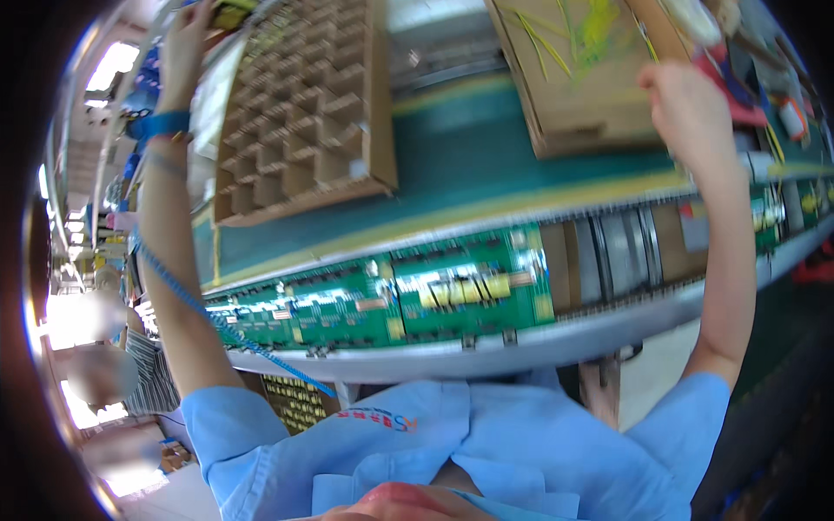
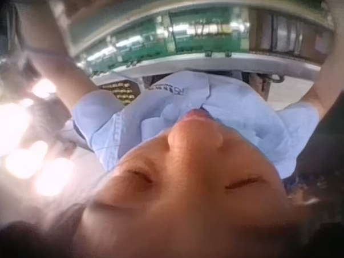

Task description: Placing yellow transformer components onto a printed circuit board on an assembly line.

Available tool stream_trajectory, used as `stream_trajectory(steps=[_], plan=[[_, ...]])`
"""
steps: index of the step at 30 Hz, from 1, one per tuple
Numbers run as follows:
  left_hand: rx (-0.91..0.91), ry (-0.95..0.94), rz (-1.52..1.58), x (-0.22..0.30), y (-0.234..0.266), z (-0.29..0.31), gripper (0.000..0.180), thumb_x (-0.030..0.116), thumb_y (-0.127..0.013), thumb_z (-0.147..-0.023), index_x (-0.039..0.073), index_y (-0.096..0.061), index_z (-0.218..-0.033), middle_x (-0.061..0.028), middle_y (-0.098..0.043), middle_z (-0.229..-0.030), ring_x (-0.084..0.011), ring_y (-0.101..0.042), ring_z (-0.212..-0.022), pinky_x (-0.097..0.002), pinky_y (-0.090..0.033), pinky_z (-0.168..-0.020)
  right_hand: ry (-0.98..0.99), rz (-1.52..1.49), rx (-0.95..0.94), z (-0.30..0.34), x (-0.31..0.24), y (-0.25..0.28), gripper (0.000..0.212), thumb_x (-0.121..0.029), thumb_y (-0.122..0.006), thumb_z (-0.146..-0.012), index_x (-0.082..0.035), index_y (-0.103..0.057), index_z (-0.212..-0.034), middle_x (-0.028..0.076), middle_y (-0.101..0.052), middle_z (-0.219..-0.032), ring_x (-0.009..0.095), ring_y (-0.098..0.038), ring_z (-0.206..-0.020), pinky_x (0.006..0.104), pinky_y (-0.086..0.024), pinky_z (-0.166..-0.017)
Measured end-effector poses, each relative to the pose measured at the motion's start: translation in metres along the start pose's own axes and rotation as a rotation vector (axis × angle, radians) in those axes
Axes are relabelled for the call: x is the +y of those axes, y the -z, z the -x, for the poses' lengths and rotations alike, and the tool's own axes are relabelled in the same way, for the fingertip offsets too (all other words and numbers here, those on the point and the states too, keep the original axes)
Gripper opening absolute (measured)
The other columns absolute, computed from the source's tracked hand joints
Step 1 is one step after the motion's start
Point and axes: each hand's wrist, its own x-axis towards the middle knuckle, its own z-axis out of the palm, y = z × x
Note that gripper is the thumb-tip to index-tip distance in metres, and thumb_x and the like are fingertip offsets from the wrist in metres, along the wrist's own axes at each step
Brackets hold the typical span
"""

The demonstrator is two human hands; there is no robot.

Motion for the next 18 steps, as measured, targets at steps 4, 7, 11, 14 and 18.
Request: stream_trajectory(steps=[4, 7, 11, 14, 18], plan=[[-0.059, -0.073, -0.399, 0.007, 0.022, 0.064, 0.04, 0.038, -0.062, -0.094, 0.003, -0.066, -0.113, -0.0202, -0.072, -0.1, -0.0338, -0.07, -0.094, -0.0386, -0.053, -0.078, -0.086, -0.116, -0.001, 0.028, -0.024, 0.031, 0.017, -0.006, -0.055, -0.091, -0.006, -0.061, -0.107, 0.014, -0.068, -0.087, 0.033, -0.066, -0.083, 0.0405, -0.05, -0.072], [-0.039, -0.056, -0.383, 0.011, 0.006, 0.11, 0.044, 0.033, -0.061, -0.096, 0.012, -0.055, -0.134, -0.0171, -0.073, -0.101, -0.0295, -0.071, -0.091, -0.0384, -0.053, -0.077, -0.135, -0.75, -0.081, 0.051, -0.055, 0.028, 0.012, -0.011, -0.052, -0.098, -0.006, -0.056, -0.108, 0.004, -0.067, -0.082, 0.009, -0.059, -0.065, 0.026, -0.047, -0.058], [-0.201, 0.034, -0.517, -0.012, 0.024, 0.115, 0.046, 0.034, -0.058, -0.098, 0.013, -0.052, -0.139, -0.0168, -0.073, -0.104, -0.0314, -0.07, -0.09, -0.0392, -0.053, -0.077, -0.147, -1.267, -0.461, 0.081, -0.111, 0.021, 0.005, -0.008, -0.055, -0.096, -0.006, -0.052, -0.099, 0.007, -0.073, -0.087, 0.007, -0.057, -0.055, 0.0216, -0.044, -0.053], [-0.424, 0.091, -0.48, -0.024, 0.012, 0.113, 0.046, 0.036, -0.058, -0.097, 0.011, -0.056, -0.136, -0.0179, -0.071, -0.111, -0.0328, -0.069, -0.096, -0.0391, -0.052, -0.081, -0.024, -1.142, -0.438, 0.096, -0.119, 0.002, 0.006, -0.004, -0.063, -0.09, -0.003, -0.057, -0.091, 0.006, -0.07, -0.094, 0.009, -0.056, -0.067, 0.0236, -0.044, -0.06], [-0.535, -0.066, -0.401, -0.026, 0.003, 0.117, 0.047, 0.028, -0.072, -0.09, 0.008, -0.061, -0.13, -0.0186, -0.067, -0.117, -0.0258, -0.066, -0.103, -0.0343, -0.05, -0.089, -0.024, -1.139, -0.434, 0.101, -0.117, -0.014, 0.008, 0.001, -0.067, -0.086, -0.001, -0.06, -0.089, 0.005, -0.062, -0.096, 0.011, -0.053, -0.072, 0.0254, -0.043, -0.062]])
